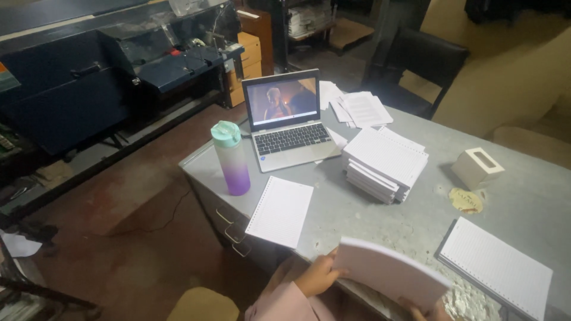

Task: Organizing and inspecting spiral-bound notebooks on a table by flipping through pages and stacking them.

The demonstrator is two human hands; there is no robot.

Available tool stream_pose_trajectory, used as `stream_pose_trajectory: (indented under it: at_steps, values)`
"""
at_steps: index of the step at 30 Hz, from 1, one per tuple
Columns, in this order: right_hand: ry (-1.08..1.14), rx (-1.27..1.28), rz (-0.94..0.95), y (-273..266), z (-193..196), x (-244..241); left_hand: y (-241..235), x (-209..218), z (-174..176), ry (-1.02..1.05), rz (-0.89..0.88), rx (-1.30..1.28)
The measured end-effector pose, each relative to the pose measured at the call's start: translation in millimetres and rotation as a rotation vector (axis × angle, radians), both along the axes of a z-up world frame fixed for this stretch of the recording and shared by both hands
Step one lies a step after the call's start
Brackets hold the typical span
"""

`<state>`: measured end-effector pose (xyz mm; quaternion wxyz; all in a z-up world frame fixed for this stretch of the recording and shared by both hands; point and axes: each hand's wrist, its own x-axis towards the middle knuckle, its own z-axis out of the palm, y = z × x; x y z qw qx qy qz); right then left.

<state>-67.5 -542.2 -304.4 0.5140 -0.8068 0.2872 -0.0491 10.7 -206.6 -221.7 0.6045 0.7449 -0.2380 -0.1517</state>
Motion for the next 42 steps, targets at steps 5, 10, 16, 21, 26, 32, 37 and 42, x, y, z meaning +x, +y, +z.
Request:
stream_pose_trajectory:
  at_steps: [5, 10, 16, 21, 26, 32, 37, 42]
  values:
    - [0.303, -0.209, 0.048, 49.0, 126.0, -30.9, 14.0, 5.0, -35.8, 0.165, -0.081, -0.047]
    - [-0.197, 0.842, -0.072, 90.9, 122.3, -50.4, 15.4, -38.6, -27.9, 0.771, -0.032, -0.506]
    - [-0.288, 1.11, 0.141, 142.9, 102.6, -68.7, 11.4, -66.5, -26.5, 0.956, 0.087, -0.609]
    - [-0.213, 0.931, -0.181, 184.2, 160.4, -67.3, 4.5, -74.4, -23.9, 0.992, 0.218, -0.618]
    - [-0.241, 0.836, -0.175, 189.0, 153.0, -66.0, -7.2, -96.7, -9.5, 0.991, 0.256, -0.591]
    - [-0.066, 0.815, -0.22, 174.3, 157.9, -68.4, -7.0, -106.7, 13.4, 0.906, 0.275, -0.49]
    - [0.014, 0.877, -0.091, 126.3, 129.3, -79.3, 29.4, -88.3, 42.3, 0.844, 0.125, -0.31]
    - [0.223, 0.842, 0.009, 98.9, 132.2, -85.0, 58.1, -74.7, 34.4, 0.88, -0.143, -0.424]
